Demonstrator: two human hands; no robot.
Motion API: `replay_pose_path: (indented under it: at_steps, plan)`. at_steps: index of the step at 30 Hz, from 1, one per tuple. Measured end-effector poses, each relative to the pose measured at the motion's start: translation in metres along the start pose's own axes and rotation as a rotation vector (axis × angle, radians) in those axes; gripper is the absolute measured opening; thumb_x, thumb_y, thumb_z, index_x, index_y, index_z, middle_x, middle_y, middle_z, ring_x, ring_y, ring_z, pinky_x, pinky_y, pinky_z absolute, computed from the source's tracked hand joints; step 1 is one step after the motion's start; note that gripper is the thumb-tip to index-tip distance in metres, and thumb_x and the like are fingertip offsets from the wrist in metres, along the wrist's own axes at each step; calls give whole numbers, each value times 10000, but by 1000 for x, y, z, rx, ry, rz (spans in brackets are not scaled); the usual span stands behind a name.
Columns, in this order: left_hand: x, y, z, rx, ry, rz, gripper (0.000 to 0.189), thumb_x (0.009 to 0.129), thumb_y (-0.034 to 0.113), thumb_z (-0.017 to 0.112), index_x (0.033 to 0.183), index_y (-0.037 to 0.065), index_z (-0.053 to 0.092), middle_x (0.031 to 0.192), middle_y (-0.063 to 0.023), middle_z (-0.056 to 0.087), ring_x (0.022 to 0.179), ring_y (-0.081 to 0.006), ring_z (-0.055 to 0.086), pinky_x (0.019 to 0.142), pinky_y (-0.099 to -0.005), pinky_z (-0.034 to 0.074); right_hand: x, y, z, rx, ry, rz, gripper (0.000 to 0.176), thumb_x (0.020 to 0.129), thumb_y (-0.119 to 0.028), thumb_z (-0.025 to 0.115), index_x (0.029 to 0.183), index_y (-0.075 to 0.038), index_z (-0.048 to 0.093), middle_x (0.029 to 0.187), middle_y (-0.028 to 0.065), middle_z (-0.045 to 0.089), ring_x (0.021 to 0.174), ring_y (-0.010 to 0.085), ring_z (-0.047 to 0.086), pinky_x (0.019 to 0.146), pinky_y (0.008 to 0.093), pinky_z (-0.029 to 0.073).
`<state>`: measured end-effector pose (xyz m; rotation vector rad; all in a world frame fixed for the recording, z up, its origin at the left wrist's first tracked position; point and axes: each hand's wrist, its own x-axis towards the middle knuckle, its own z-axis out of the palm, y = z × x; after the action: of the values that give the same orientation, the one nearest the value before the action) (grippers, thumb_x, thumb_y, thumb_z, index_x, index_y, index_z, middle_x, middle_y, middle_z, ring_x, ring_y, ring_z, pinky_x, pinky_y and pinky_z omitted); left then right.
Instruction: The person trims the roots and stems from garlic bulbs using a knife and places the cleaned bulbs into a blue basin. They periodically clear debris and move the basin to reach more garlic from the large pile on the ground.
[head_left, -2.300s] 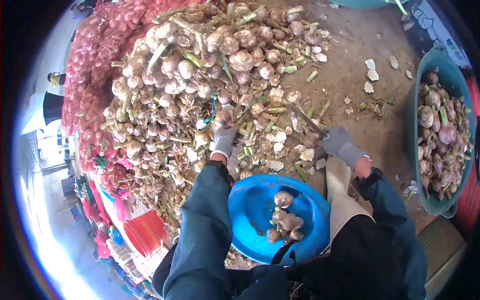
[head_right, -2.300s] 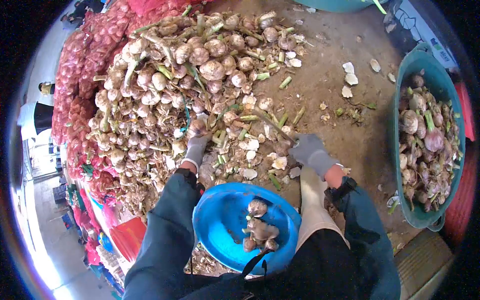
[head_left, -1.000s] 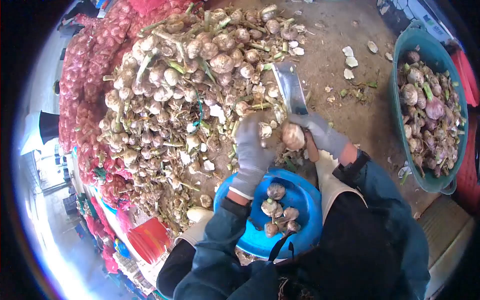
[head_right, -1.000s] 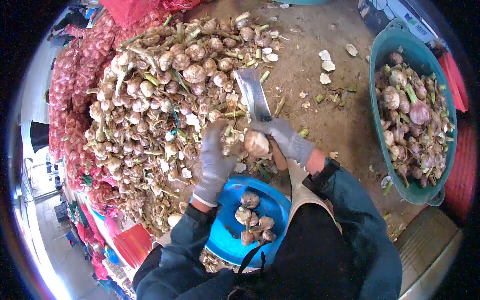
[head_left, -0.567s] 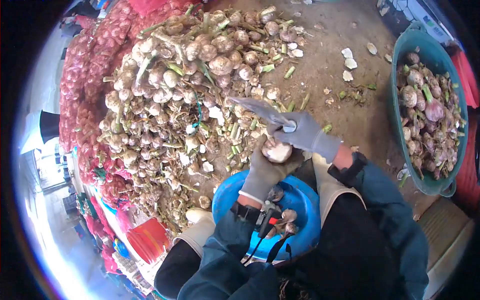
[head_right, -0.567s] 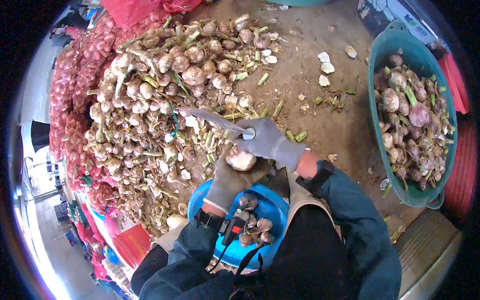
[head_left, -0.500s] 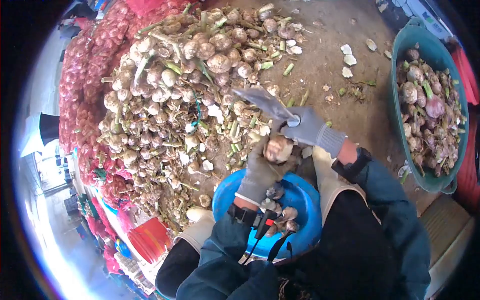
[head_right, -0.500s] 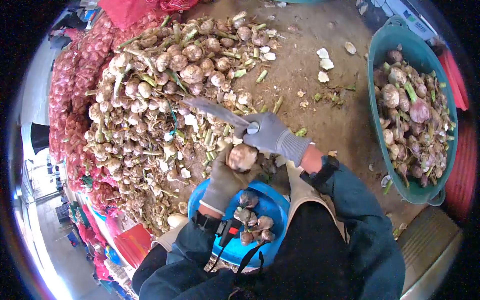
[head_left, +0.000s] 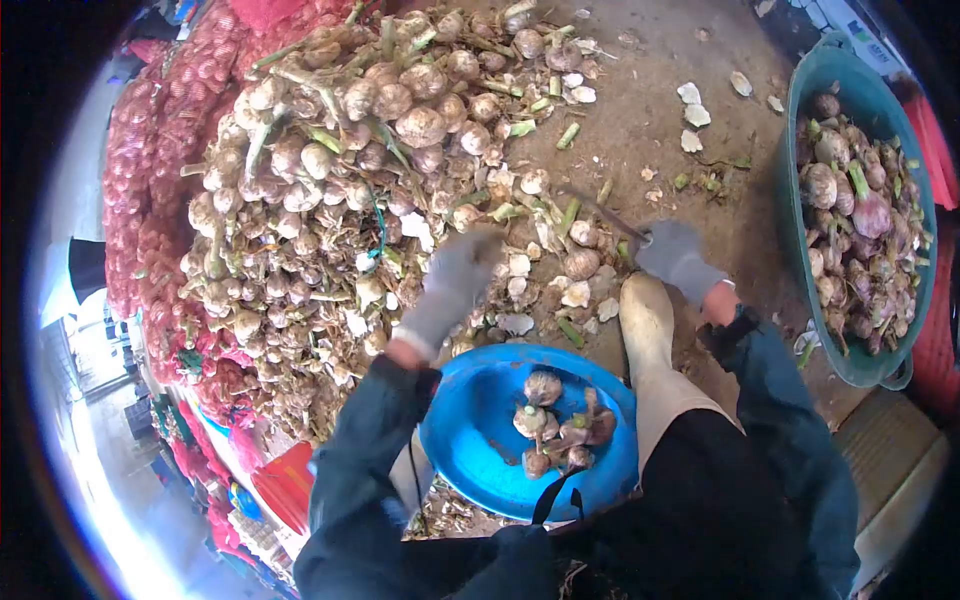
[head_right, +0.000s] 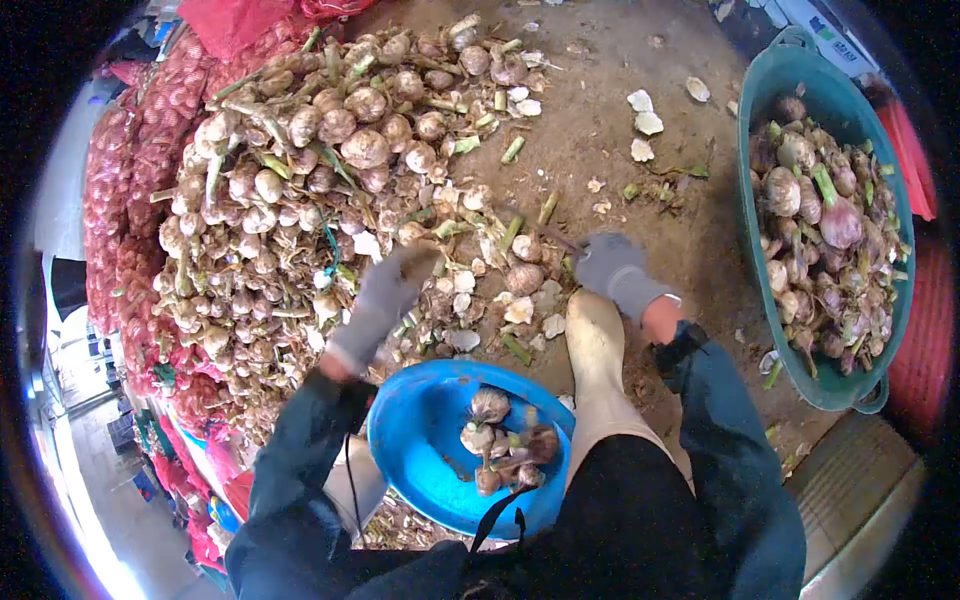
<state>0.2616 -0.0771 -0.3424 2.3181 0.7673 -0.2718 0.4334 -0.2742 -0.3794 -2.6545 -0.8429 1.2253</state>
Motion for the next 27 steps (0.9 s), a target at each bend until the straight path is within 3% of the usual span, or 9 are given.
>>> replay_pose_path:
  at_steps: [3,6,9,14,16,17,21,25,27]
  plan:
    - [57,-34,11,424,182,196,287,726,100,512,1009,146,518,1011,-81,506,902,-245,517,770,-322,428,11,5,26,-20,90,-80,324,695,-276,471,976,-142,561,905,129,574,868,278,536,796,359,405]
    - [67,-24,15,835,-160,-132,400,678,153,574,1068,162,489,1089,-68,428,1009,-265,432,805,-370,402,14,16,34,6,29,-132,327,675,-280,488,963,-148,566,911,126,575,856,281,541,797,361,399]
    - [47,-22,11,930,-214,-175,426,673,202,599,1079,155,483,1085,-67,428,1040,-230,411,805,-362,397,16,27,47,-1,177,-177,316,663,-266,495,948,-149,566,902,134,575,851,281,542,788,369,400]
    - [-2,-86,33,-13,7,-394,488,653,276,648,1061,55,496,981,-93,536,868,-255,525,747,-316,434,-9,-3,23,8,136,-223,288,660,-248,510,922,-142,567,842,136,581,832,282,544,750,376,415]
    - [-19,-76,45,-762,158,-453,482,673,236,651,1034,-39,489,899,-97,578,761,-204,560,694,-263,446,-12,-27,18,1,95,-290,278,654,-241,533,909,-136,569,819,134,581,813,287,546,734,374,422]
    - [-30,-36,27,-952,29,-390,445,688,188,649,1000,-90,498,900,-97,578,779,-126,541,687,-231,434,-13,-40,18,7,120,-378,247,657,-241,527,879,-141,571,786,127,583,778,290,552,711,378,427]
    - [-42,-9,26,-911,-120,-325,356,690,190,640,930,-63,562,827,-85,598,751,-110,537,662,-238,438,-32,-70,-5,12,49,-597,280,672,-266,502,907,-125,561,807,152,581,755,294,565,707,378,437]
    - [-41,-7,40,-709,-107,-385,327,704,158,609,945,-57,556,809,-83,596,756,-121,538,671,-242,430,-1,-28,18,-77,-86,-450,315,682,-286,519,957,-137,560,870,151,571,852,283,538,763,364,419]
    - [-44,5,56,-1151,-98,-449,331,725,188,576,930,-70,545,830,-84,584,680,-128,536,658,-239,426,-2,-17,24,-79,24,-446,315,682,-273,515,957,-131,569,904,161,562,891,289,520,787,352,409]
